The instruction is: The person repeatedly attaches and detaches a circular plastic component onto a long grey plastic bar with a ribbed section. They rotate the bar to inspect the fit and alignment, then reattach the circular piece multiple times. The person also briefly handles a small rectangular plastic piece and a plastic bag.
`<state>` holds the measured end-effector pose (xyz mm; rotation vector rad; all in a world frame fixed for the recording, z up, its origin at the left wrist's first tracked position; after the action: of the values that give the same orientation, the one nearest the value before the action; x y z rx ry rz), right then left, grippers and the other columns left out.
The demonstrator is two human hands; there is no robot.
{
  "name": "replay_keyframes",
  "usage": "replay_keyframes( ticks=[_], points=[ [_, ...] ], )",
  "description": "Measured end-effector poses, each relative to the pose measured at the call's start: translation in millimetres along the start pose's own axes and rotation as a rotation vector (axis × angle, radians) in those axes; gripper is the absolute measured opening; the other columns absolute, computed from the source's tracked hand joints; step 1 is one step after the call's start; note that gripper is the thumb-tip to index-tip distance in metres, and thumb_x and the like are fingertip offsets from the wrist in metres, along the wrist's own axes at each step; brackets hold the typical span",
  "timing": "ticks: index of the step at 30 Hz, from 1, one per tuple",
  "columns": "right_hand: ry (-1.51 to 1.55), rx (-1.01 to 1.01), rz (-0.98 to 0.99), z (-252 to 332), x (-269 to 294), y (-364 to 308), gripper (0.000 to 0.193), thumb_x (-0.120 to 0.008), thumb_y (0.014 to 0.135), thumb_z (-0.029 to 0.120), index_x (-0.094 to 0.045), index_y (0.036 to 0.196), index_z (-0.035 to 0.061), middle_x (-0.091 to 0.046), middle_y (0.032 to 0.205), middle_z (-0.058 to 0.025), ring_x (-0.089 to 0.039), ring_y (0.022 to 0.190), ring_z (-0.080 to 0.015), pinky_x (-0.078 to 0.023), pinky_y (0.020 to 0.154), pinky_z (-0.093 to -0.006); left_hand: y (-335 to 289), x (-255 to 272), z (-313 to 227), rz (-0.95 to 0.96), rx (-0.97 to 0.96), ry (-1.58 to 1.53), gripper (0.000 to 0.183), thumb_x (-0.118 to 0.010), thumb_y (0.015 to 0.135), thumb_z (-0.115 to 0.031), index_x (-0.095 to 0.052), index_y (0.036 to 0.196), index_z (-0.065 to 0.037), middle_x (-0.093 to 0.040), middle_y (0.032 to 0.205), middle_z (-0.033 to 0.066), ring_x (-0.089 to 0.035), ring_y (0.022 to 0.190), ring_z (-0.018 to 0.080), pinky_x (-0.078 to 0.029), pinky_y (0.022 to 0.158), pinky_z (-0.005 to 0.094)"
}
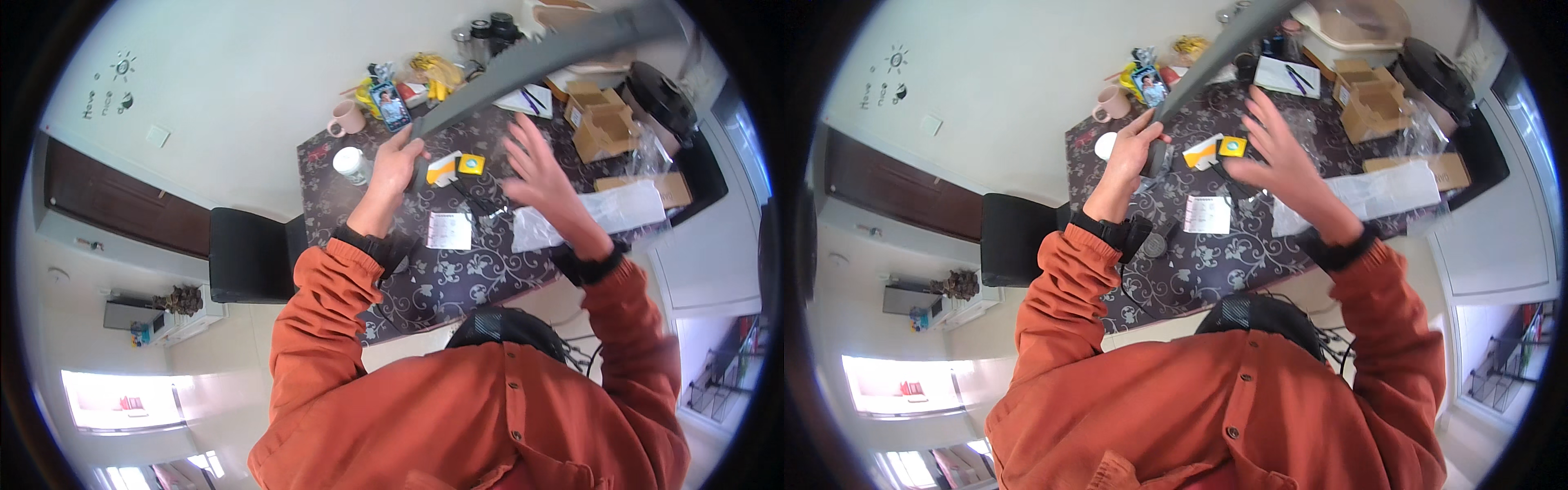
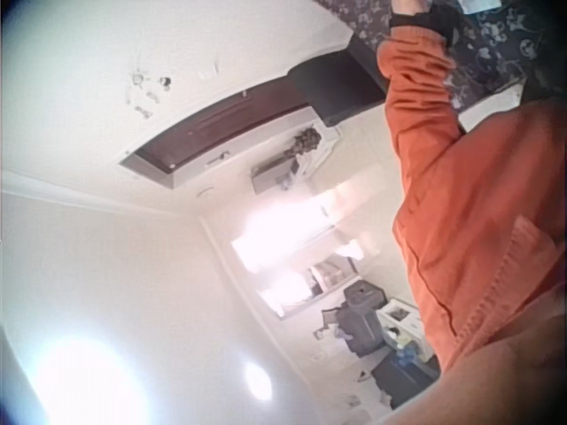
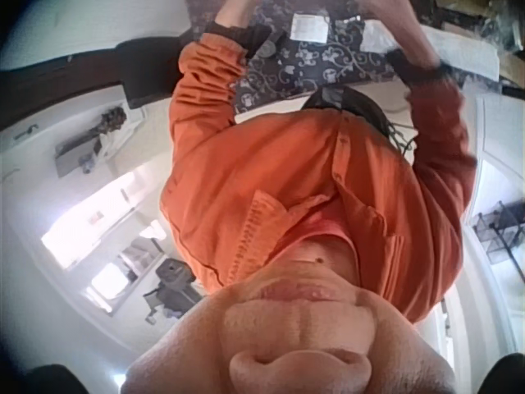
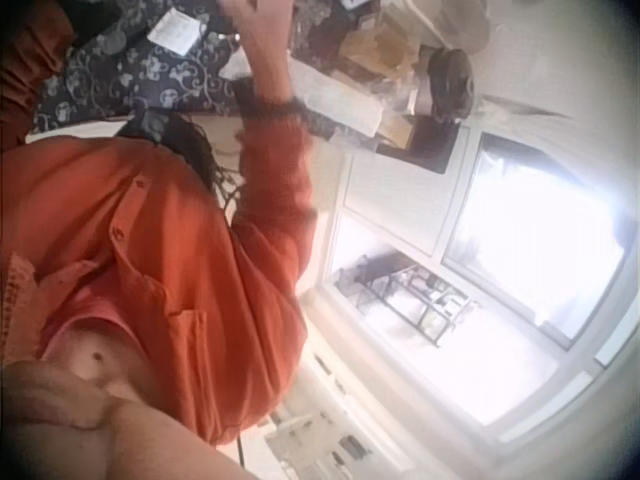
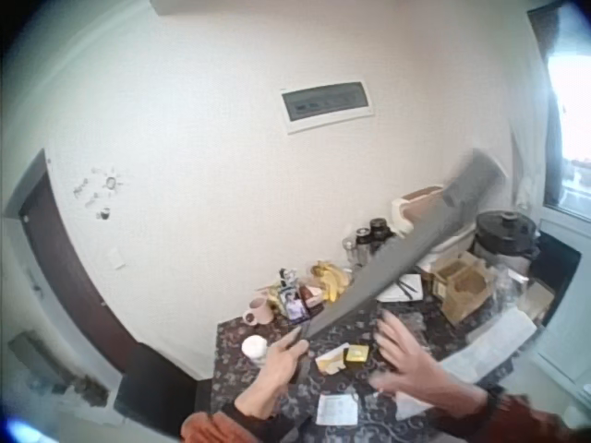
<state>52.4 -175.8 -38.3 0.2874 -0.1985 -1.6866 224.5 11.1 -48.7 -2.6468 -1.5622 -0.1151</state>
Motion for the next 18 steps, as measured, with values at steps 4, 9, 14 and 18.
replay_keyframes(
  ticks=[4, 9, 14, 18],
  points=[
    [-0.046, 0.221, -0.224, -15.1, -27.0, 50.6, 0.087, -0.076, 0.080, 0.026, -0.025, 0.143, -0.0052, -0.036, 0.143, -0.0211, -0.034, 0.136, -0.0288, -0.029, 0.111, -0.0375, -20.7, -43.2, 7.1, 0.248, 0.254, -0.253, 0.041, -0.055, 0.091, -0.016, -0.052, 0.129, 0.001, -0.062, 0.082, 0.0089, -0.061, 0.070, 0.0150, -0.051, 0.057, 0.0279],
    [-0.206, 0.091, -0.337, -22.1, -16.6, 67.8, 0.050, -0.075, 0.081, 0.036, -0.059, 0.109, -0.0022, -0.066, 0.093, -0.0077, -0.061, 0.084, -0.0121, -0.050, 0.076, -0.0287, -39.7, -72.9, 12.8, 0.327, 0.596, -0.449, 0.019, -0.053, 0.094, -0.017, -0.052, 0.107, -0.004, -0.063, 0.089, 0.0127, -0.066, 0.074, 0.0226, -0.060, 0.063, 0.0381],
    [-0.154, 0.114, -0.414, -22.4, -3.5, 68.0, 0.033, -0.069, 0.079, 0.024, -0.062, 0.099, -0.0011, -0.065, 0.080, -0.0040, -0.059, 0.073, -0.0104, -0.049, 0.068, -0.0275, -59.9, -75.3, 0.5, 0.468, 0.571, -0.647, 0.040, -0.051, 0.092, -0.017, -0.044, 0.129, -0.002, -0.063, 0.101, 0.0167, -0.066, 0.086, 0.0252, -0.059, 0.072, 0.0418],
    [0.098, 0.068, -0.533, -29.1, -3.5, 64.1, 0.019, -0.066, 0.079, 0.015, -0.059, 0.090, 0.0006, -0.058, 0.073, -0.0001, -0.052, 0.064, -0.0076, -0.044, 0.058, -0.0244, -80.3, -81.4, -12.9, 0.465, 0.375, -0.409, 0.063, -0.053, 0.092, -0.023, -0.027, 0.146, -0.003, -0.063, 0.103, 0.0135, -0.063, 0.089, 0.0192, -0.057, 0.068, 0.0336]
  ],
)
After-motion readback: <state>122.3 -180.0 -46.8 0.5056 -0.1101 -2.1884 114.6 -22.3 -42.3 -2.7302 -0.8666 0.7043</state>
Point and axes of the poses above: each hand's wrist, its own y-axis towards the middle knuckle, its own x-axis out of the back of the hand, z = x × y, the point moved 2 cm from there along y, towards the middle knuckle
